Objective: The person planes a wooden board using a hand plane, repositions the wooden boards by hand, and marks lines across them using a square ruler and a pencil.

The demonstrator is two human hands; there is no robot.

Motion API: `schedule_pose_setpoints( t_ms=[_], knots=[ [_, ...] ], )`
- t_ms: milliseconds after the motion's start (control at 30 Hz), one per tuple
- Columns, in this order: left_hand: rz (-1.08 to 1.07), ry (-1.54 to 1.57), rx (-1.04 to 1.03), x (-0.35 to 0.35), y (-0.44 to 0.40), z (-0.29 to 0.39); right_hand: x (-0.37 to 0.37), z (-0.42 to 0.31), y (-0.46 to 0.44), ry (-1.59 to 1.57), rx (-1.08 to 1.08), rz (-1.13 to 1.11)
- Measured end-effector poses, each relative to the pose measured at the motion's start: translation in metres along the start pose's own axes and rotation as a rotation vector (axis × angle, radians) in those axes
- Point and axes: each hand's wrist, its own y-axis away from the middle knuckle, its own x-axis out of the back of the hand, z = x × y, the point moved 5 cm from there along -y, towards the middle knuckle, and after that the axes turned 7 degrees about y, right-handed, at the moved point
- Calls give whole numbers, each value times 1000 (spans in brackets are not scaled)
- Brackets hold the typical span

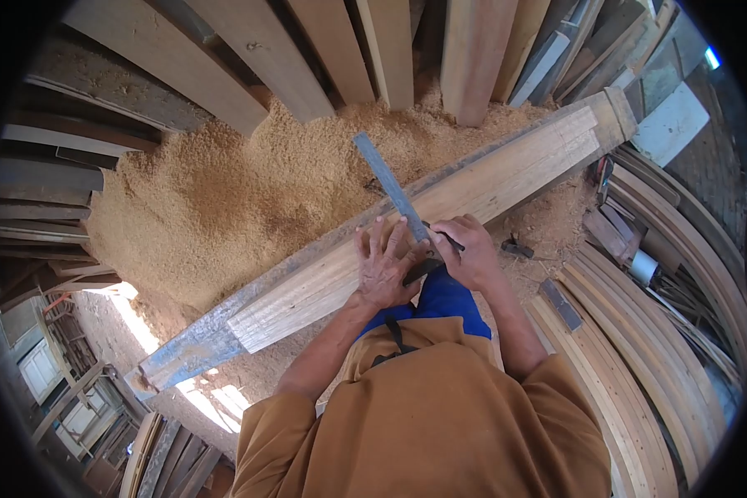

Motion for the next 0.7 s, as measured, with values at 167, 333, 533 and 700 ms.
schedule_pose_setpoints(
  t_ms=[167,333,533,700],
  knots=[
    [-22,-16,13,0,-1,2,9,-3,10,8,24,-23],
    [11,-33,-16,-1,-1,1,11,2,15,-23,-72,107],
    [-21,-52,-13,-3,1,-1,-4,22,39,332,-266,70],
    [-12,-68,-29,-4,2,-2,-80,63,68,26,-444,-120]
  ],
)
